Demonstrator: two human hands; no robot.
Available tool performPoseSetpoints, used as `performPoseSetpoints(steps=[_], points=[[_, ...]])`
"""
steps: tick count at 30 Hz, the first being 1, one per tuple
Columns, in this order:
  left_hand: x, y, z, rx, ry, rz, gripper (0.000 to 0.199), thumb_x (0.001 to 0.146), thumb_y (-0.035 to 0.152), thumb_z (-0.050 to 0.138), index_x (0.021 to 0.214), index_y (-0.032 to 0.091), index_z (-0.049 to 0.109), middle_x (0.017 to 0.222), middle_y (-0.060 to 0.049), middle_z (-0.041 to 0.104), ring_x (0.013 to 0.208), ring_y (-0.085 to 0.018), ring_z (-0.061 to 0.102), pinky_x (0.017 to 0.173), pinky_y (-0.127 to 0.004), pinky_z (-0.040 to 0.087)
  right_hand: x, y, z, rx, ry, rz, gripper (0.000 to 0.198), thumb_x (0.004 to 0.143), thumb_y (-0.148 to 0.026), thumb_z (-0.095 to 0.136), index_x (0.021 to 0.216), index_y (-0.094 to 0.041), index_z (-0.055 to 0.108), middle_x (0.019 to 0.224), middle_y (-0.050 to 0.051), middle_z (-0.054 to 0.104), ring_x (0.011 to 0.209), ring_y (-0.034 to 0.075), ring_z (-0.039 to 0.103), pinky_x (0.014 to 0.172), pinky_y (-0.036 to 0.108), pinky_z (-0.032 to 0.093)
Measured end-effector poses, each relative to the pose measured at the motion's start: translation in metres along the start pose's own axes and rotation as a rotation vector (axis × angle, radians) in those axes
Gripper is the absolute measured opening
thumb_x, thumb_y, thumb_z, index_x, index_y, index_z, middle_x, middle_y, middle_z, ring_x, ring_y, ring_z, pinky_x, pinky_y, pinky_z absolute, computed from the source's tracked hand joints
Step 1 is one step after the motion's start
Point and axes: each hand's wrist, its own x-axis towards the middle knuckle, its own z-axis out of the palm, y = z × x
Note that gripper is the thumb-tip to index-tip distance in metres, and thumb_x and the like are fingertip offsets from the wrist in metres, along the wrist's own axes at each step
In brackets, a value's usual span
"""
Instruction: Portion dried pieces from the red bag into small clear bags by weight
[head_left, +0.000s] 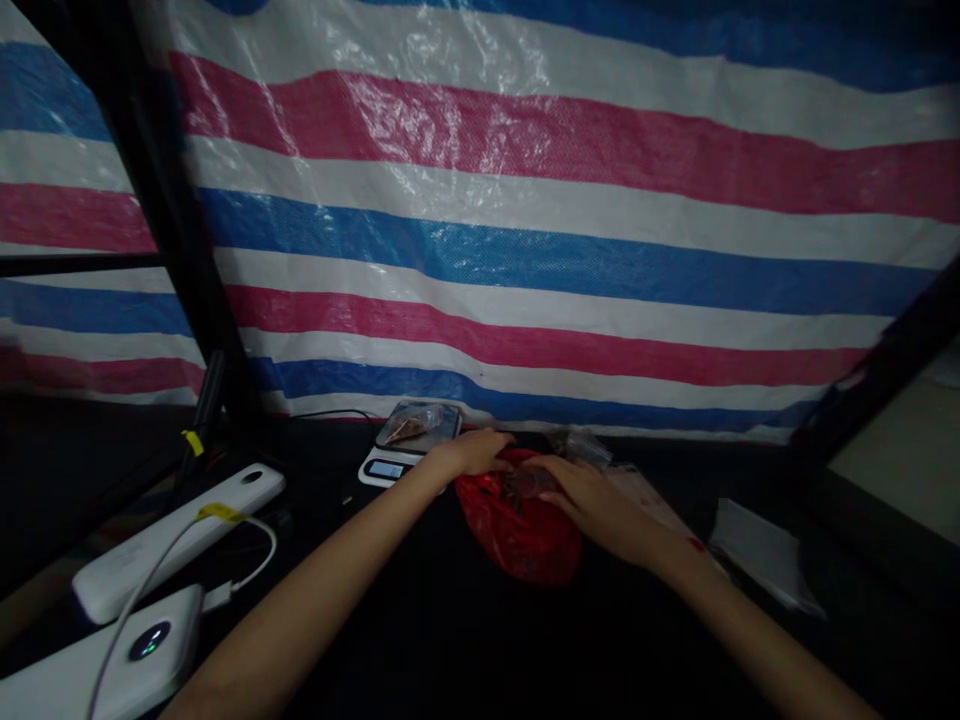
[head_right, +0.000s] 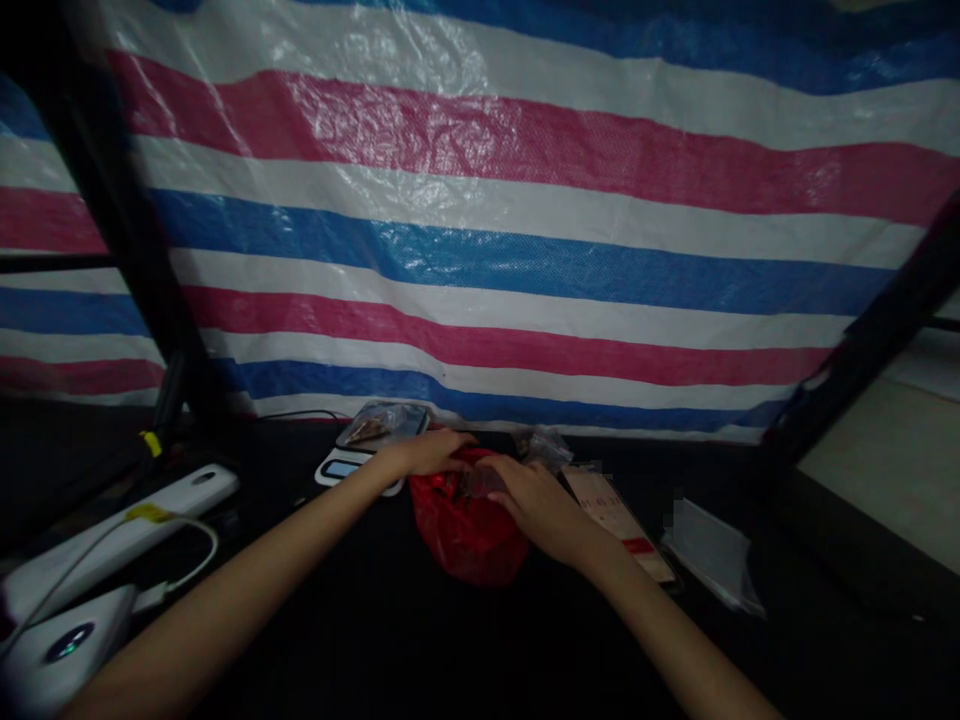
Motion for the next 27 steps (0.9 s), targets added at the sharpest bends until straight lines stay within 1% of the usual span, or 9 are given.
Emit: performPoseSetpoints(steps=[3, 5, 7, 9, 10, 14, 21, 24, 27], points=[[-0.015, 0.004, 0.000, 0.083, -0.031, -0.018, 0.030, 0.080, 0.031, 0.049, 0.104, 0.015, 0.056, 0.100, -0.011, 0.061, 0.092, -0.024, 0.057, 0.078, -0.031, 0.042, -0.006, 0.003, 0.001, -0.038, 0.000, 0.004, 0.037, 0.082, -0.025, 0.044, 0.119, -0.030, 0.045, 0.118, 0.002, 0.054, 0.104, 0.023, 0.051, 0.090, 0.041, 0.038], [-0.024, 0.012, -0.001, 0.154, 0.092, -0.004, 0.034, 0.080, 0.033, 0.049, 0.110, 0.016, 0.052, 0.105, -0.011, 0.057, 0.098, -0.025, 0.053, 0.082, -0.034, 0.039, -0.009, 0.005, 0.003, -0.016, 0.017, 0.015, 0.038, 0.082, -0.025, 0.044, 0.119, -0.030, 0.044, 0.118, 0.002, 0.054, 0.105, 0.022, 0.050, 0.091, 0.040, 0.038], [-0.031, 0.024, -0.002, 0.225, 0.286, 0.014, 0.036, 0.081, 0.032, 0.049, 0.114, 0.017, 0.047, 0.113, -0.011, 0.051, 0.107, -0.025, 0.045, 0.088, -0.039, 0.034, -0.012, 0.006, 0.006, 0.028, 0.070, 0.043, 0.038, 0.083, -0.027, 0.043, 0.121, -0.029, 0.043, 0.119, 0.003, 0.053, 0.107, 0.022, 0.049, 0.092, 0.040, 0.037], [-0.035, 0.038, -0.002, 0.272, 0.421, 0.044, 0.027, 0.083, 0.030, 0.046, 0.107, 0.018, 0.050, 0.115, -0.010, 0.047, 0.111, -0.024, 0.039, 0.094, -0.042, 0.027, -0.013, 0.006, 0.009, 0.064, 0.169, 0.093, 0.037, 0.084, -0.029, 0.041, 0.121, -0.027, 0.042, 0.120, 0.004, 0.053, 0.108, 0.022, 0.049, 0.093, 0.040, 0.037], [-0.036, 0.044, 0.000, 0.282, 0.446, 0.064, 0.022, 0.084, 0.029, 0.044, 0.102, 0.018, 0.052, 0.113, -0.009, 0.048, 0.111, -0.023, 0.039, 0.095, -0.042, 0.025, -0.014, 0.005, 0.011, 0.073, 0.223, 0.120, 0.036, 0.085, -0.029, 0.040, 0.121, -0.025, 0.042, 0.120, 0.005, 0.052, 0.109, 0.022, 0.049, 0.093, 0.041, 0.036], [-0.035, 0.057, 0.013, 0.257, 0.373, 0.130, 0.017, 0.085, 0.030, 0.044, 0.091, 0.018, 0.054, 0.100, -0.005, 0.052, 0.100, -0.020, 0.044, 0.088, -0.037, 0.029, -0.015, 0.004, 0.018, 0.050, 0.334, 0.192, 0.035, 0.085, -0.029, 0.039, 0.119, -0.022, 0.043, 0.121, 0.007, 0.052, 0.110, 0.023, 0.048, 0.093, 0.042, 0.036], [-0.033, 0.043, 0.029, 0.131, 0.214, 0.146, 0.017, 0.082, 0.034, 0.049, 0.088, 0.021, 0.057, 0.092, -0.002, 0.056, 0.094, -0.017, 0.047, 0.080, -0.030, 0.030, -0.022, 0.012, 0.030, 0.021, 0.223, 0.225, 0.034, 0.084, -0.028, 0.040, 0.117, -0.022, 0.044, 0.113, 0.007, 0.058, 0.095, 0.023, 0.058, 0.081, 0.040, 0.044], [-0.034, 0.038, 0.028, 0.107, 0.188, 0.138, 0.012, 0.081, 0.030, 0.052, 0.084, 0.021, 0.058, 0.091, -0.001, 0.058, 0.093, -0.016, 0.048, 0.079, -0.029, 0.029, -0.024, 0.010, 0.032, -0.043, 0.230, 0.201, 0.034, 0.083, -0.028, 0.041, 0.116, -0.021, 0.045, 0.112, 0.007, 0.059, 0.094, 0.022, 0.058, 0.080, 0.039, 0.044], [-0.033, 0.036, 0.027, 0.090, 0.216, 0.093, 0.009, 0.076, 0.029, 0.058, 0.081, 0.021, 0.059, 0.090, 0.000, 0.059, 0.091, -0.016, 0.049, 0.079, -0.029, 0.028, -0.024, 0.007, 0.031, -0.105, 0.236, 0.166, 0.033, 0.083, -0.026, 0.043, 0.115, -0.021, 0.046, 0.112, 0.007, 0.059, 0.097, 0.021, 0.057, 0.082, 0.039, 0.042]])
